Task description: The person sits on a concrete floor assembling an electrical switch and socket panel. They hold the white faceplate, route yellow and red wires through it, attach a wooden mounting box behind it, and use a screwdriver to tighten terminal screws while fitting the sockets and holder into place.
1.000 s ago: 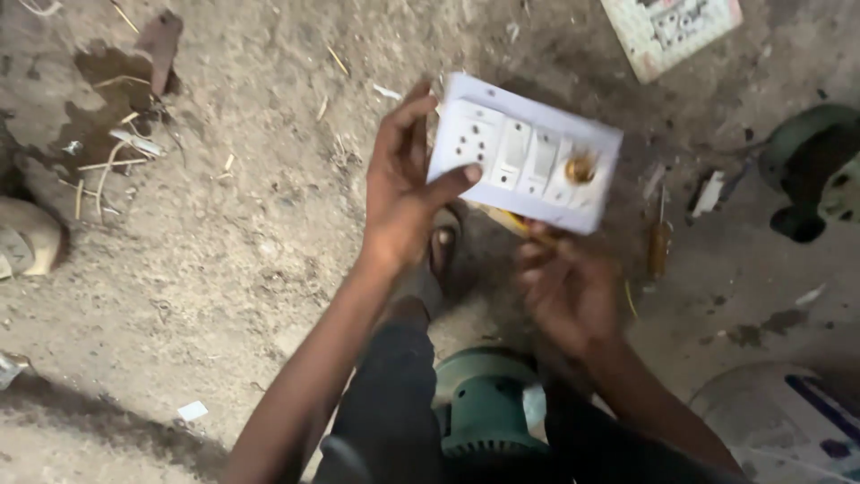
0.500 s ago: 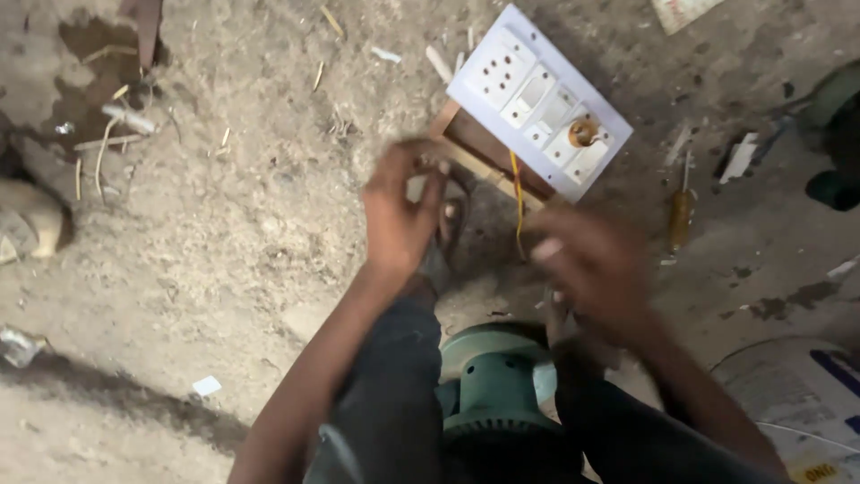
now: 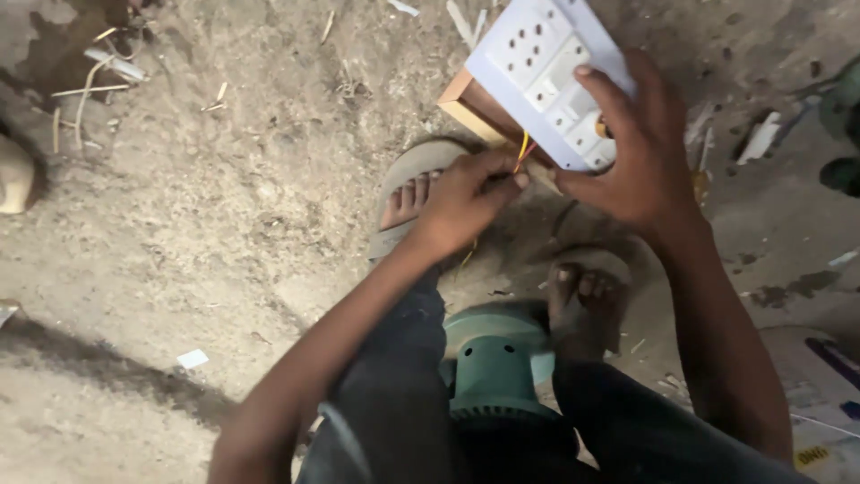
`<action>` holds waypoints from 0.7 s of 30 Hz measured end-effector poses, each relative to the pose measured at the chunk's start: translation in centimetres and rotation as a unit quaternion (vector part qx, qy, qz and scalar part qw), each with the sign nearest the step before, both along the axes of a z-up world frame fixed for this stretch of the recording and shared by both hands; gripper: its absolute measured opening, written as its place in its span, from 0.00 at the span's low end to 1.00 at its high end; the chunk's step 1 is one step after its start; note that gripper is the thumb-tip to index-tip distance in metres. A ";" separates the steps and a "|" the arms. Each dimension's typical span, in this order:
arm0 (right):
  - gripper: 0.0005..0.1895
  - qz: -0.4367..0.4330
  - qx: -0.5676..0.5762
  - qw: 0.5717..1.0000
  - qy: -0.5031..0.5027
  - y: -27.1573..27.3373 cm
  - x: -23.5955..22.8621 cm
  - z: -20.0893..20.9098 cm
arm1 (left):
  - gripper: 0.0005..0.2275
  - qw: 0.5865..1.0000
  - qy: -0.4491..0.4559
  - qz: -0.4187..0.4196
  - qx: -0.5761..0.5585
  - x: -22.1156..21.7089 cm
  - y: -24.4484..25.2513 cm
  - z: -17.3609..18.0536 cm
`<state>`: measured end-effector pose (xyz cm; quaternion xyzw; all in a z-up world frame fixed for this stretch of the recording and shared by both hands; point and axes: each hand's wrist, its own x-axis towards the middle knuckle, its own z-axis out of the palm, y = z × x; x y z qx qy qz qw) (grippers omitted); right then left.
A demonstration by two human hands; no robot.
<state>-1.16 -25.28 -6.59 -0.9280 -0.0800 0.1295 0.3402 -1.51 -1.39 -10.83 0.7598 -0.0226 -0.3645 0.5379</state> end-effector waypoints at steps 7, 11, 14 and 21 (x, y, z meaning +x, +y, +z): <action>0.48 0.076 -0.111 0.984 -0.119 2.4 -1.5 -0.6 | 0.10 0.998 -0.010 0.040 -0.052 -4.1 2.4 -3.4; 0.48 0.052 -0.159 0.981 -0.096 3.0 -2.0 -1.4 | 0.10 0.982 -0.116 -0.027 0.144 -3.1 1.9 -1.3; 0.49 0.030 -0.158 0.983 -0.085 2.3 -2.3 -1.3 | 0.09 0.985 -0.149 0.019 0.083 -3.5 1.1 -2.1; 0.51 0.039 -0.149 0.984 -0.084 1.5 -2.7 -1.4 | 0.17 0.992 -0.085 0.089 -0.025 -2.6 1.2 -3.1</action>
